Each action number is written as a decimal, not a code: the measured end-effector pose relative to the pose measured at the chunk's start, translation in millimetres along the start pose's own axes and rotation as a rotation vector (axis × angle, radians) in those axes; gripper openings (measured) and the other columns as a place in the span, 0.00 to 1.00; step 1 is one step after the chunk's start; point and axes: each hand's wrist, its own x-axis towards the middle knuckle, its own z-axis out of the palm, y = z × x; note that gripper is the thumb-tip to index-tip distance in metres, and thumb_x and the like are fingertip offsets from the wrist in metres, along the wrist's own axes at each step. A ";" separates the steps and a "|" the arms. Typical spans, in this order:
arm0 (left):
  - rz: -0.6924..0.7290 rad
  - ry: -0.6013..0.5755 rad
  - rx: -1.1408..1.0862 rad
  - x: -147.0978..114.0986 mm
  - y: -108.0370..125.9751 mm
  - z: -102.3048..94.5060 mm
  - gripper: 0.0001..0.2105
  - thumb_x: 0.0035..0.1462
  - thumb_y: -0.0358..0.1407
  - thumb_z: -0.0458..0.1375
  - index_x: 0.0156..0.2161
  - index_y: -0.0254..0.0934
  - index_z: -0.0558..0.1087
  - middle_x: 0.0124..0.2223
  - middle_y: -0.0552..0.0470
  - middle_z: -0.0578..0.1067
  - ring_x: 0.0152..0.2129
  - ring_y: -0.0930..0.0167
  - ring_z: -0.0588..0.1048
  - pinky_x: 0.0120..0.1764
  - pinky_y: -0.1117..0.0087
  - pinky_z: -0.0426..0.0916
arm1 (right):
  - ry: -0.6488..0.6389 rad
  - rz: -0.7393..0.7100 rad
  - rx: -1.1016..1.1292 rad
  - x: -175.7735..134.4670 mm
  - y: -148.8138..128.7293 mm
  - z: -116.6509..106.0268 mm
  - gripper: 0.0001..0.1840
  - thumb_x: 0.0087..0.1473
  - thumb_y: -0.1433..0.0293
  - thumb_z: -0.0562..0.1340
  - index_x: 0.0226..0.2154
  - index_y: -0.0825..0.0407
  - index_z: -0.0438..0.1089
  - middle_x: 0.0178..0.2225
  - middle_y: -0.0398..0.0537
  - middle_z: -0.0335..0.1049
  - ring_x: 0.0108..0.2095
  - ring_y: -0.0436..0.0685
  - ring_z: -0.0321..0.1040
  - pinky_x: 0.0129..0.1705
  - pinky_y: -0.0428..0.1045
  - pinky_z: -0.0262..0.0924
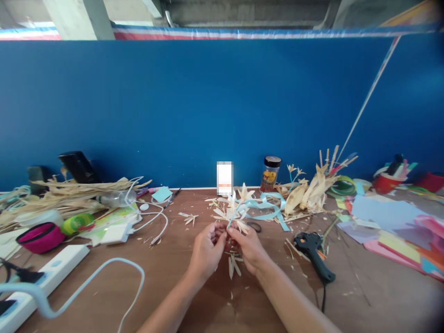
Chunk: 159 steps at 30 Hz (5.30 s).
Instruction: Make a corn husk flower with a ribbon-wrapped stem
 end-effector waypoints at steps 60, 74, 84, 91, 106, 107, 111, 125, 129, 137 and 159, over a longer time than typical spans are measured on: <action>-0.050 0.144 0.191 -39.8 40.1 15.8 0.11 0.43 0.40 0.57 0.28 0.31 0.72 0.18 0.54 0.70 0.14 0.76 0.65 0.18 0.77 0.59 | -0.009 0.109 0.039 -52.1 -12.5 -2.1 0.12 0.38 0.65 0.63 0.27 0.55 0.64 0.21 0.38 0.62 0.20 0.44 0.56 0.21 0.40 0.45; -0.084 0.129 0.321 -33.7 26.4 9.9 0.15 0.43 0.42 0.57 0.32 0.32 0.71 0.19 0.55 0.70 0.17 0.73 0.67 0.23 0.75 0.63 | 0.381 -0.516 -1.514 -129.8 -70.4 -100.7 0.04 0.51 0.70 0.53 0.30 0.51 0.62 0.31 0.47 0.65 0.34 0.55 0.61 0.35 0.48 0.53; -0.122 0.113 0.332 -36.6 18.7 -0.2 0.16 0.42 0.44 0.57 0.32 0.31 0.71 0.19 0.55 0.70 0.18 0.72 0.68 0.23 0.75 0.62 | 0.676 -0.261 -1.844 -100.0 -69.3 -137.6 0.13 0.48 0.60 0.57 0.32 0.52 0.60 0.32 0.51 0.64 0.35 0.60 0.63 0.32 0.49 0.54; -0.135 0.150 0.288 -37.5 23.5 -0.6 0.16 0.41 0.44 0.58 0.31 0.31 0.71 0.18 0.55 0.70 0.16 0.73 0.67 0.22 0.75 0.62 | 0.688 -0.219 -1.882 -98.7 -67.6 -144.0 0.07 0.48 0.69 0.58 0.32 0.53 0.59 0.31 0.51 0.64 0.33 0.58 0.65 0.30 0.47 0.55; -0.155 0.185 0.084 -32.3 19.7 4.7 0.14 0.41 0.41 0.58 0.29 0.30 0.71 0.18 0.56 0.68 0.15 0.77 0.65 0.20 0.76 0.61 | 0.602 -0.489 -1.329 -118.1 -76.1 -122.3 0.20 0.42 0.72 0.53 0.42 0.53 0.58 0.36 0.51 0.64 0.36 0.57 0.64 0.36 0.50 0.58; -0.154 0.184 0.077 -32.2 20.2 5.1 0.13 0.41 0.41 0.58 0.28 0.30 0.71 0.17 0.56 0.68 0.14 0.77 0.64 0.20 0.77 0.60 | 0.586 -0.477 -1.273 -117.3 -76.6 -120.1 0.19 0.42 0.70 0.54 0.41 0.53 0.59 0.36 0.51 0.65 0.36 0.58 0.64 0.36 0.50 0.58; -0.159 0.185 0.062 -32.5 20.7 5.4 0.13 0.40 0.41 0.59 0.27 0.30 0.71 0.17 0.57 0.68 0.14 0.78 0.64 0.19 0.77 0.60 | 0.574 -0.316 -0.977 -112.9 -88.4 -115.7 0.17 0.43 0.62 0.57 0.36 0.54 0.65 0.27 0.47 0.66 0.30 0.57 0.64 0.31 0.49 0.57; -0.172 0.201 0.007 -35.0 25.7 13.0 0.12 0.41 0.39 0.58 0.28 0.30 0.71 0.19 0.55 0.68 0.14 0.78 0.64 0.19 0.77 0.59 | 0.023 -0.016 -0.161 -138.5 -39.6 -25.1 0.17 0.48 0.56 0.57 0.33 0.53 0.63 0.20 0.40 0.57 0.20 0.46 0.53 0.20 0.41 0.49; -0.139 0.170 0.031 -37.9 28.5 12.6 0.11 0.42 0.38 0.58 0.27 0.29 0.71 0.17 0.56 0.66 0.14 0.79 0.62 0.18 0.78 0.57 | 0.090 -0.039 -0.289 -129.5 -31.8 -17.0 0.19 0.47 0.54 0.56 0.33 0.54 0.64 0.21 0.41 0.58 0.21 0.47 0.53 0.20 0.41 0.49; -0.147 0.163 0.014 -39.9 31.4 16.4 0.14 0.40 0.42 0.60 0.26 0.30 0.71 0.18 0.55 0.68 0.14 0.78 0.64 0.19 0.78 0.60 | 0.175 -0.092 -0.402 -123.6 -36.0 -16.5 0.20 0.46 0.53 0.55 0.29 0.54 0.67 0.18 0.41 0.59 0.22 0.50 0.56 0.24 0.43 0.53; -0.182 0.144 0.030 -39.8 31.9 25.7 0.13 0.41 0.42 0.60 0.26 0.31 0.71 0.18 0.55 0.70 0.13 0.78 0.65 0.19 0.78 0.60 | 0.111 -0.131 -0.492 -117.4 -22.2 -29.2 0.16 0.52 0.58 0.52 0.32 0.55 0.64 0.21 0.40 0.58 0.23 0.49 0.58 0.25 0.43 0.53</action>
